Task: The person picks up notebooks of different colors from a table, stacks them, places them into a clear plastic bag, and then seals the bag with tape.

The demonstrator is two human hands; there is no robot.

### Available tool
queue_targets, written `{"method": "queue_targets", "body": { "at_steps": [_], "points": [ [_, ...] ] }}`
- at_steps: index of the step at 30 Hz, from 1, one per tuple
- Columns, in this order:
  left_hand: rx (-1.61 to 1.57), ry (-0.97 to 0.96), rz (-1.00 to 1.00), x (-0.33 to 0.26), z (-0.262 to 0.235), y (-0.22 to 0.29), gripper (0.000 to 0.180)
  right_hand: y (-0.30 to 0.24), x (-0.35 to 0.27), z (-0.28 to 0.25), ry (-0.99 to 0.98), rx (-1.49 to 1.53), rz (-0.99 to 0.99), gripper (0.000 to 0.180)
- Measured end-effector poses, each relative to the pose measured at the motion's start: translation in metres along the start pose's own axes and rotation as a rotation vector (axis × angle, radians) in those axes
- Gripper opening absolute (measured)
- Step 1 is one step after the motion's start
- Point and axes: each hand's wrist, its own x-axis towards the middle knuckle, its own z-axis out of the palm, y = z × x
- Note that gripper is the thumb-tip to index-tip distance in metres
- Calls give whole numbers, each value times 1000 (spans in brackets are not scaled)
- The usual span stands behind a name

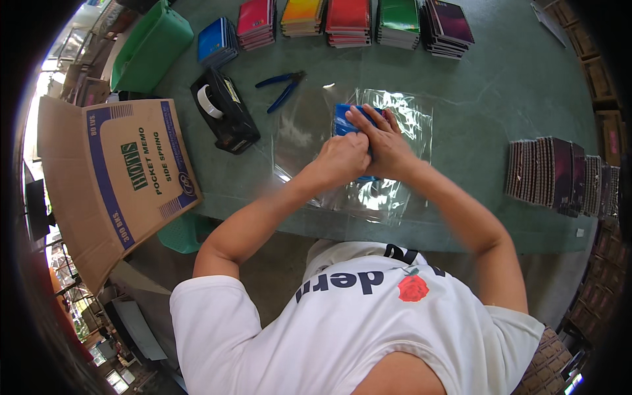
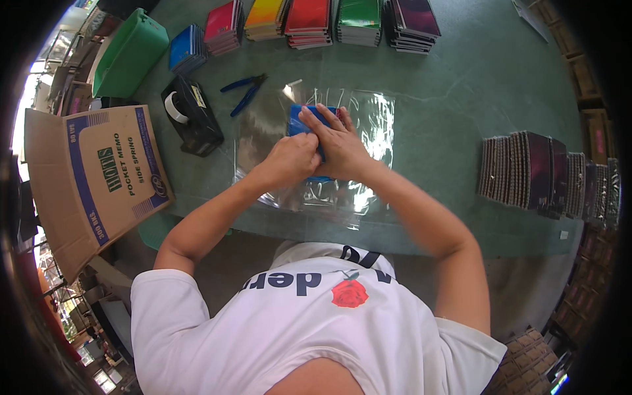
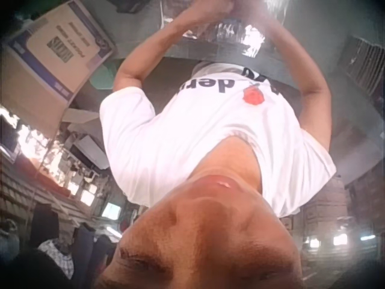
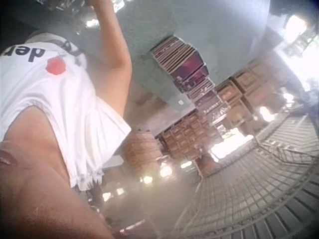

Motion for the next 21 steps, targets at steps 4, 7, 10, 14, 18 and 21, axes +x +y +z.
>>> {"method": "queue_targets", "body": {
  "at_steps": [4,7,10,14,18,21],
  "points": [
    [57,-33,92,6,-3,-1,24,15,34,-60,-180,279,18,95],
    [74,-64,-2,12,-3,3,23,3,69,-54,124,186,56,79],
    [99,-35,35,10,-4,3,22,15,74,-41,299,-149,32,65],
    [85,-56,5,11,-5,2,27,17,19,-67,307,-190,-134,58],
    [79,-71,-50,7,-10,14,29,0,-11,-46,35,-155,-145,52],
    [-228,-15,3,-16,-19,0,25,9,-17,-35,84,-194,-138,40]
  ]
}}
